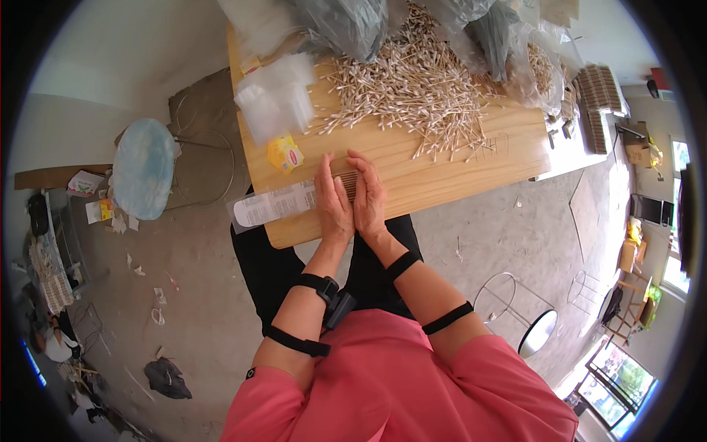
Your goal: Sorting cotton swabs and placing them into small plastic bags.
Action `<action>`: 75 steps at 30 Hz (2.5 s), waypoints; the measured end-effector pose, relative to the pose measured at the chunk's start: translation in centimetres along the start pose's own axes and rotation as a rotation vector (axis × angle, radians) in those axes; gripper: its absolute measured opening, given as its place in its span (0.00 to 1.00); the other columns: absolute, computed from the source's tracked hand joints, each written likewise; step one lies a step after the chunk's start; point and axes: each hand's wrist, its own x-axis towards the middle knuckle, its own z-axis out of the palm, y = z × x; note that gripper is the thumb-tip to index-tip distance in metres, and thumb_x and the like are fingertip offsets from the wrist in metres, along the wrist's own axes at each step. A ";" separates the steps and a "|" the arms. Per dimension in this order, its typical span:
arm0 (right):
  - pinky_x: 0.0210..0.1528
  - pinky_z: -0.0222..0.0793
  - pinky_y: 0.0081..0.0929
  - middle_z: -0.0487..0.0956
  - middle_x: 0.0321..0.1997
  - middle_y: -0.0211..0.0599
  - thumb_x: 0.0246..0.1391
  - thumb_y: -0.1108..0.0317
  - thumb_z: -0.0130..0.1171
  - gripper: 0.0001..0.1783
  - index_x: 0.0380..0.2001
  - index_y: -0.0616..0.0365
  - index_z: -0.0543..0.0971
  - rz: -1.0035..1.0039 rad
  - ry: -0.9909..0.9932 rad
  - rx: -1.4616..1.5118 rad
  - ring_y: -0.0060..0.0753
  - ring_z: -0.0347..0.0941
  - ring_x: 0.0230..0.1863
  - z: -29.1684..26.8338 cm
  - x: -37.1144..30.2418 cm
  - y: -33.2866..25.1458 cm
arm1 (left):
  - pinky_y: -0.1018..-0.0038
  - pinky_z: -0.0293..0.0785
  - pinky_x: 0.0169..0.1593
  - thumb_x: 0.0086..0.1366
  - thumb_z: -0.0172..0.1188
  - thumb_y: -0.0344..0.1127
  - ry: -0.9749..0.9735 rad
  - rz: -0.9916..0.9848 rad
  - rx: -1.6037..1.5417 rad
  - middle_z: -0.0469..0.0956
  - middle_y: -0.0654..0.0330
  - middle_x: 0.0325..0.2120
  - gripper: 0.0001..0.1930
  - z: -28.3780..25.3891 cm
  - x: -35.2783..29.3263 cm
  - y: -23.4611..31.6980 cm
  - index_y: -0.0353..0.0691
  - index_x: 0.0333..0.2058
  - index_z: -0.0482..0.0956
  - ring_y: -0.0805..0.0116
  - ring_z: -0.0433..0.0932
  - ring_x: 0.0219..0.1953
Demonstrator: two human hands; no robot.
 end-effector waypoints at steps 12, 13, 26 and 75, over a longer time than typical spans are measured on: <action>0.74 0.50 0.43 0.59 0.74 0.51 0.62 0.79 0.46 0.22 0.60 0.62 0.69 -0.140 -0.119 -0.102 0.53 0.51 0.76 -0.3 -1.1 -1.0 | 0.61 0.56 0.69 0.78 0.38 0.38 0.073 0.041 0.018 0.65 0.45 0.63 0.24 -6.3 -0.9 -1.3 0.32 0.67 0.58 0.49 0.62 0.67; 0.74 0.50 0.43 0.59 0.74 0.51 0.62 0.79 0.46 0.22 0.60 0.62 0.69 -0.148 -0.123 -0.102 0.53 0.51 0.76 -1.7 -1.3 -1.1 | 0.59 0.54 0.70 0.76 0.42 0.35 -0.009 0.074 0.107 0.61 0.44 0.65 0.25 -7.4 -2.0 -1.6 0.32 0.67 0.56 0.47 0.59 0.69; 0.78 0.32 0.46 0.50 0.78 0.46 0.65 0.59 0.49 0.35 0.70 0.64 0.56 -0.437 -0.684 -0.887 0.44 0.38 0.80 -1.6 -0.7 0.3 | 0.57 0.33 0.76 0.55 0.70 0.51 -0.606 0.173 0.908 0.40 0.46 0.73 0.56 -7.6 -3.1 -0.1 0.29 0.70 0.43 0.51 0.36 0.76; 0.78 0.35 0.48 0.50 0.77 0.52 0.59 0.71 0.48 0.36 0.69 0.69 0.55 -0.501 -0.637 -0.814 0.49 0.42 0.79 4.6 -2.9 -0.8 | 0.57 0.76 0.36 0.62 0.61 0.35 0.023 -0.289 0.535 0.80 0.53 0.27 0.07 -11.7 -1.4 -3.3 0.39 0.29 0.74 0.50 0.80 0.31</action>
